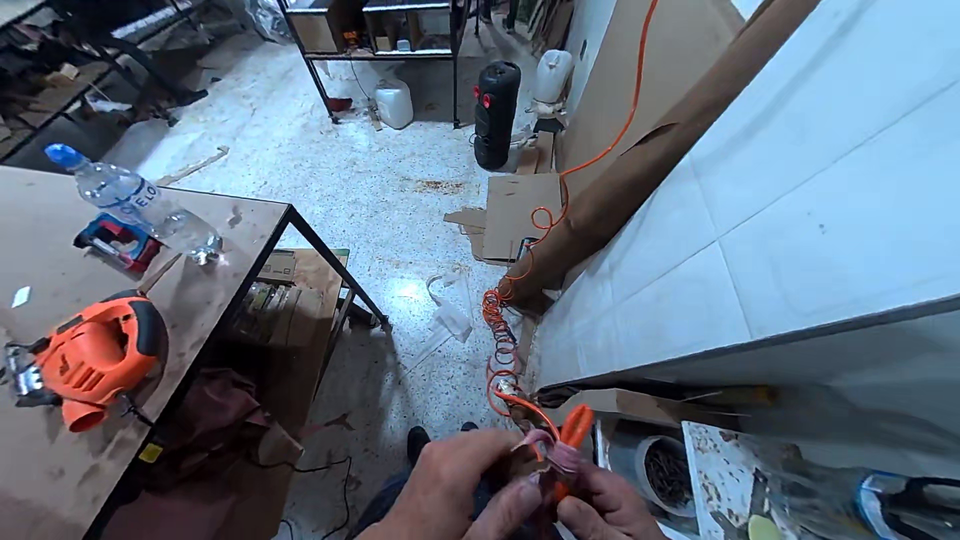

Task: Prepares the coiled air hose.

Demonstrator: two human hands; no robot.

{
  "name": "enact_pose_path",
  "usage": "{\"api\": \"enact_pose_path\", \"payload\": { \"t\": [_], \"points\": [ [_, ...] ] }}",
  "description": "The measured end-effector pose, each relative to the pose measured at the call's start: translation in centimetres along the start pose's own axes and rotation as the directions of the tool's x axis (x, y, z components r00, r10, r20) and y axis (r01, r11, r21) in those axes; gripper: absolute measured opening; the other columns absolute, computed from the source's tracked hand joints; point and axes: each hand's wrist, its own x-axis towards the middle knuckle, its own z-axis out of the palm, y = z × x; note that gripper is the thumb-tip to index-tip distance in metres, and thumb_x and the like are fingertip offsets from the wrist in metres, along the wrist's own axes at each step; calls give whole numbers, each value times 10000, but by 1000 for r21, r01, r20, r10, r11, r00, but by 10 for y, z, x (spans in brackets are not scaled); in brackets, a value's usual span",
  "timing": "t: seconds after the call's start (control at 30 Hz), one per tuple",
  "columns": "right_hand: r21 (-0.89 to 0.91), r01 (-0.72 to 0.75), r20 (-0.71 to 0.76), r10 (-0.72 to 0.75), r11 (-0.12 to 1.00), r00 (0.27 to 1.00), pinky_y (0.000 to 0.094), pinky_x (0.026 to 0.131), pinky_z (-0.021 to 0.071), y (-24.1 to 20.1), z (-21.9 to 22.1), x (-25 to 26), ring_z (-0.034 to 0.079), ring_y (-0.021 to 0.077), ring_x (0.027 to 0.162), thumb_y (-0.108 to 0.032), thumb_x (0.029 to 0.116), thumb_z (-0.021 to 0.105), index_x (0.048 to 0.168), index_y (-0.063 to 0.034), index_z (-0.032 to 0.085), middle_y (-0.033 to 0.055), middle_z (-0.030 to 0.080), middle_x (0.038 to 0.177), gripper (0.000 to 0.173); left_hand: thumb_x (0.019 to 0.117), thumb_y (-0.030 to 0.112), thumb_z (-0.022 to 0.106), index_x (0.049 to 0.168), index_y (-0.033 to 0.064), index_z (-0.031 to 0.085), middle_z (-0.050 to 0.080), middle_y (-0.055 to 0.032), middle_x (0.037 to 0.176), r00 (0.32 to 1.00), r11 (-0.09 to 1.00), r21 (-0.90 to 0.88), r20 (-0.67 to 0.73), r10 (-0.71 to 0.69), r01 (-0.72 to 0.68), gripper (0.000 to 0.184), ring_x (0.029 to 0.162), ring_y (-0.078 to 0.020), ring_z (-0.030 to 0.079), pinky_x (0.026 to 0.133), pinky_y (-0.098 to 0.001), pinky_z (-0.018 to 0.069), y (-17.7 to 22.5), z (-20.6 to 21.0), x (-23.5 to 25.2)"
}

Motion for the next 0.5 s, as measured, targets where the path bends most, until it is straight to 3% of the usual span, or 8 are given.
{"api": "enact_pose_path", "payload": {
  "t": [0.07,0.17,0.23,0.27,0.33,0.37,0.43,0.5],
  "points": [
    [180,-10,-5,11,984,1000,193,740,573,3,6,5,661,-14,820,-402,1042,551,1266,-265,685,-97,723,978,295,1073,254,521,961,1,695,683,-97,795,993,993,39,-41,112,-110,327,704,-135,658,629,-303,559,4,-2,-4],
    [326,37,-69,-15,945,998,134,684,522,8,13,12,607,-81,738,-382,1012,582,1177,-291,692,-163,670,853,218,1104,295,435,874,18,681,656,-80,731,980,980,-9,13,200,-199,436,663,-121,631,591,-284,527,10,-11,-6],
    [236,103,-155,-67,966,986,153,694,562,15,12,15,652,-67,756,-393,1044,536,1194,-297,686,-157,706,873,232,1112,318,397,915,34,711,680,-71,760,989,990,-12,22,143,-143,467,684,-122,643,610,-305,536,8,-17,-6],
    [191,106,-196,-68,976,978,170,643,557,18,11,17,641,-48,701,-420,1050,520,1176,-293,690,-140,691,827,247,1109,316,397,910,38,709,666,-67,745,996,996,5,-12,93,-93,463,664,-127,629,595,-321,524,3,-21,-3],
    [173,103,-227,-62,980,972,166,568,530,16,12,23,610,-33,617,-441,1047,515,1057,-263,694,-117,643,736,252,1100,311,406,896,39,702,639,-62,715,996,999,40,-87,-28,31,451,636,-142,607,588,-355,510,-13,-33,8],
    [239,133,-221,-80,962,972,161,599,534,16,15,26,626,-26,644,-425,1032,546,1033,-245,723,-110,664,750,252,1102,319,406,895,42,703,632,-55,704,990,995,48,-114,-82,88,456,629,-141,600,590,-359,507,-22,-38,15],
    [357,151,-199,-83,922,977,168,636,524,15,25,29,628,-15,671,-403,1021,560,954,-214,736,-106,662,741,267,1101,347,404,944,81,722,674,-36,775,971,972,89,-115,-208,218,444,716,-135,637,676,-373,531,-33,-44,27],
    [420,165,-196,-88,892,977,176,631,514,13,33,35,621,-4,658,-381,1013,563,898,-194,721,-96,639,710,271,1078,329,448,1156,176,742,743,-19,1061,955,920,267,-156,-253,288,340,1011,-150,694,927,-429,546,-25,-42,33]
  ]
}}
